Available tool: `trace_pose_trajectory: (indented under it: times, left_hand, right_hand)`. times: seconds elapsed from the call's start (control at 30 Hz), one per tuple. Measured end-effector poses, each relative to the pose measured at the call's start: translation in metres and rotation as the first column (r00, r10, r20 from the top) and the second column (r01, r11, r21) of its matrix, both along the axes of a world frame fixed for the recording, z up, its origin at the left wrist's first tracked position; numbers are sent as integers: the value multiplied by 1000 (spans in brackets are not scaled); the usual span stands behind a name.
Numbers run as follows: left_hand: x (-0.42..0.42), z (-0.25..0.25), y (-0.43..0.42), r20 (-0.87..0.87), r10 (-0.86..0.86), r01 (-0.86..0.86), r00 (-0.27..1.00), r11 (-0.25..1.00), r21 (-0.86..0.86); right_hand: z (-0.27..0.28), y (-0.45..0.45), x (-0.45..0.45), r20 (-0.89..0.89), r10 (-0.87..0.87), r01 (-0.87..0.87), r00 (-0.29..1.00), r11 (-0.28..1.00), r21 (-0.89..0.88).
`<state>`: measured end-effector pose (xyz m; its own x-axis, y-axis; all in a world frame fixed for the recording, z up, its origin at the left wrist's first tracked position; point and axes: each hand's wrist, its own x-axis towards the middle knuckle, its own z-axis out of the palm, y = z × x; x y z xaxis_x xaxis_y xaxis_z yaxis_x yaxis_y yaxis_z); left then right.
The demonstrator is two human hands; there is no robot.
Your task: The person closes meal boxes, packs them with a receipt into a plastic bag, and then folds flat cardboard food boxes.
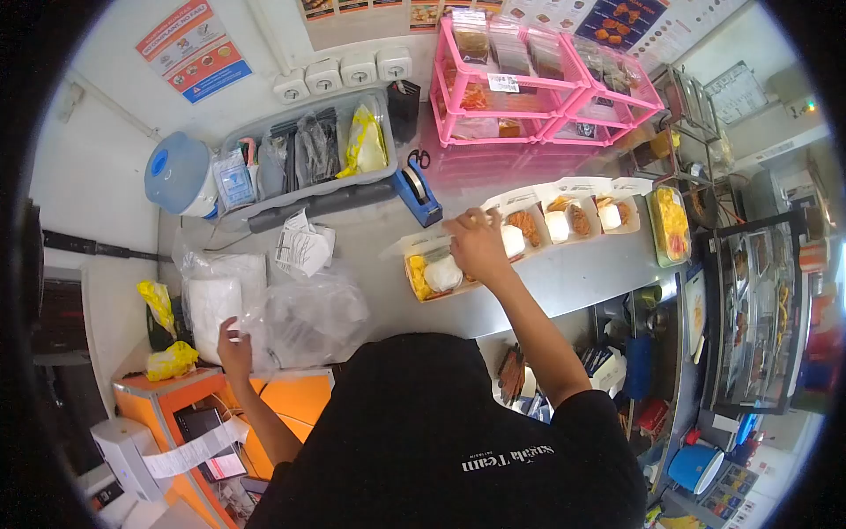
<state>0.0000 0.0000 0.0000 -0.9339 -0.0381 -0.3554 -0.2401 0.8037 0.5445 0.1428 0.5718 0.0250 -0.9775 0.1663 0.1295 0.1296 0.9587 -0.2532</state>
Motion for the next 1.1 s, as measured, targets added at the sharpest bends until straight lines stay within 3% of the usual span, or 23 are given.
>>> trace_pose_trajectory:
  times: [0.07, 0.1, 0.17, 0.2, 0.3, 0.33, 0.37, 0.4, 0.43, 0.5, 0.57, 0.67, 0.77, 0.87, 0.93, 0.97, 1.07, 1.1]
  left_hand:
    - [-15, 19, -7, -83, 148, -148, 986, 989, 10]
    - [36, 3, 5, -194, 114, -115, 974, 993, 5]
    - [40, -12, -3, -518, 18, -61, 855, 996, -66]
    - [43, 6, 12, -705, -97, -63, 702, 978, -197]
    - [76, 65, 94, -803, -31, -154, 595, 976, -152]
    - [90, 64, 131, -706, 122, -122, 697, 991, 52]
    - [105, 61, 174, -567, 248, -117, 786, 959, 257]
    - [119, 56, 223, -548, 182, 117, 817, 877, 465]
    - [133, 52, 267, -403, 49, 183, 914, 837, 516]
    - [146, -5, 336, -521, -168, 388, 837, 853, 349]
    - [153, -53, 376, -517, -341, 417, 785, 908, 36]
    - [160, -73, 391, -429, -426, 427, 797, 899, -100]
    - [170, -97, 371, -505, -404, 416, 763, 904, -94]
    - [180, -102, 330, -397, -372, 314, 839, 927, -205]
    - [189, -105, 308, -362, -255, 233, 897, 967, -104]
    - [192, -109, 301, -338, -191, 184, 922, 982, -52]
    - [197, -126, 314, -516, -185, 179, 837, 982, -63]
    - [196, -127, 317, -439, -78, 166, 895, 972, 166]
  right_hand:
    - [2, -9, -19, 164, 128, -103, 978, 983, -152]
    - [11, 5, 30, 181, 141, -113, 973, 981, -155]
    - [-4, -2, 43, 84, 174, -155, 981, 968, -199]
    - [-20, -8, 47, 49, 88, -74, 995, 969, -235]
    - [-61, -22, 69, -50, 0, -11, 999, 976, -220]
    - [-64, -29, 75, 19, 6, -3, 1000, 982, -188]
    - [-70, -36, 78, -50, -23, 15, 998, 986, -169]
    - [-82, -42, 80, -120, -50, 32, 992, 988, -151]
    - [-92, -47, 82, -188, -75, 49, 979, 989, -136]
    - [-98, -49, 91, -153, -148, 137, 977, 987, -82]
    - [-92, -48, 93, -199, -247, 234, 948, 968, -86]
    - [-104, -46, 101, -116, -268, 255, 956, 960, -119]
    - [-112, -62, 101, -95, -257, 240, 962, 957, -161]
    - [-115, -78, 100, -37, -92, 78, 995, 953, -294]
    - [-116, -85, 95, -24, -11, 2, 1000, 935, -354]
    - [-117, -86, 91, -54, -55, 31, 997, 929, -369]
    - [-133, -86, 74, -97, -178, 116, 979, 884, -454]
    - [-136, -85, 68, -80, -226, 155, 971, 848, -507]
